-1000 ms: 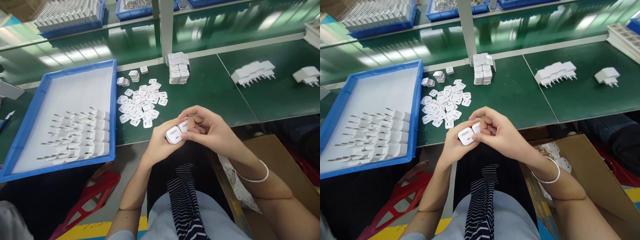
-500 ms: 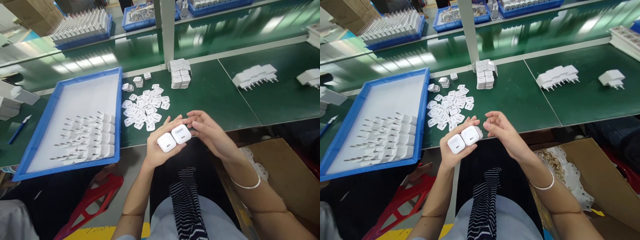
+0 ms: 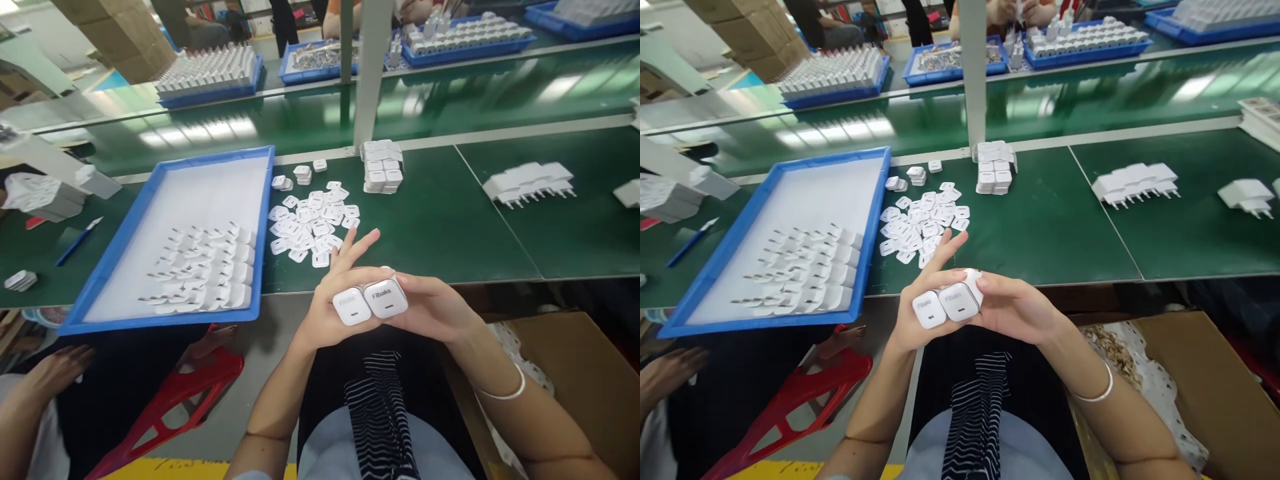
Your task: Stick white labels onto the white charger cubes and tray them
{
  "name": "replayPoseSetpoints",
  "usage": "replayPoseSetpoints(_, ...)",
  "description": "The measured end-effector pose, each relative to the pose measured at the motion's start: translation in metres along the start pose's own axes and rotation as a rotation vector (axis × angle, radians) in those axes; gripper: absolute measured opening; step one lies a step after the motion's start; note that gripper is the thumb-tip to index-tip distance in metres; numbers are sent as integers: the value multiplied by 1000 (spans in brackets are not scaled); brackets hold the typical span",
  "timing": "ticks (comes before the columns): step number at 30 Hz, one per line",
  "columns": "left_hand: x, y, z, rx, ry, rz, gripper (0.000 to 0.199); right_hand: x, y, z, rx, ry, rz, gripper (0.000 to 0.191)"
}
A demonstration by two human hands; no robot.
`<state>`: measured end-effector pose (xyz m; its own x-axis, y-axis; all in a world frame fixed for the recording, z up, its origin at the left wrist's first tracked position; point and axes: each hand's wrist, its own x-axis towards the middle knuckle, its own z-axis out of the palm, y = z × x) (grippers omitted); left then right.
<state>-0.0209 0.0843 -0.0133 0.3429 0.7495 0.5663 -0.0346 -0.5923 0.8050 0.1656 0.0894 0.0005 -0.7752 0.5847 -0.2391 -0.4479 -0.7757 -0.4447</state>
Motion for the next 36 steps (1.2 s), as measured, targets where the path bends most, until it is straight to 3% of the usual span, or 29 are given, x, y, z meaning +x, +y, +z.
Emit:
replayPoseSetpoints(5,-12,6,-11,20,101,-9,56,19,-2,14,-76,-77,115,28)
replayPoseSetpoints(8,-20,13,-16,33,235,-71,82,38,-13,29,-235,-72,86,32)
replayPoseSetpoints(11,-33,27,-24,60,393,-144,107,74,-40,49,-575,-86,-97,54)
replayPoseSetpoints(15,-52,52,-39,216,567,-110,97,155,-72,69,-1103,-15,-394,65)
replayPoseSetpoints(18,-67,66,-48,273,623,-80,83,215,-78,75,-1482,61,-527,70)
replayPoseSetpoints(22,-86,76,-63,392,844,44,64,257,-72,79,-1874,-3,-371,82)
replayPoseSetpoints(25,-97,80,-87,537,1099,149,53,260,-75,85,-2029,-141,-213,87)
replayPoseSetpoints(28,-103,79,-111,644,1293,131,49,255,-85,93,-2052,-273,-73,88)
replayPoseSetpoints(31,-103,76,-122,660,1341,64,50,254,-92,101,-2054,-281,23,95)
replayPoseSetpoints(36,-97,70,-118,610,1301,60,52,255,-85,104,-2123,-229,53,102)
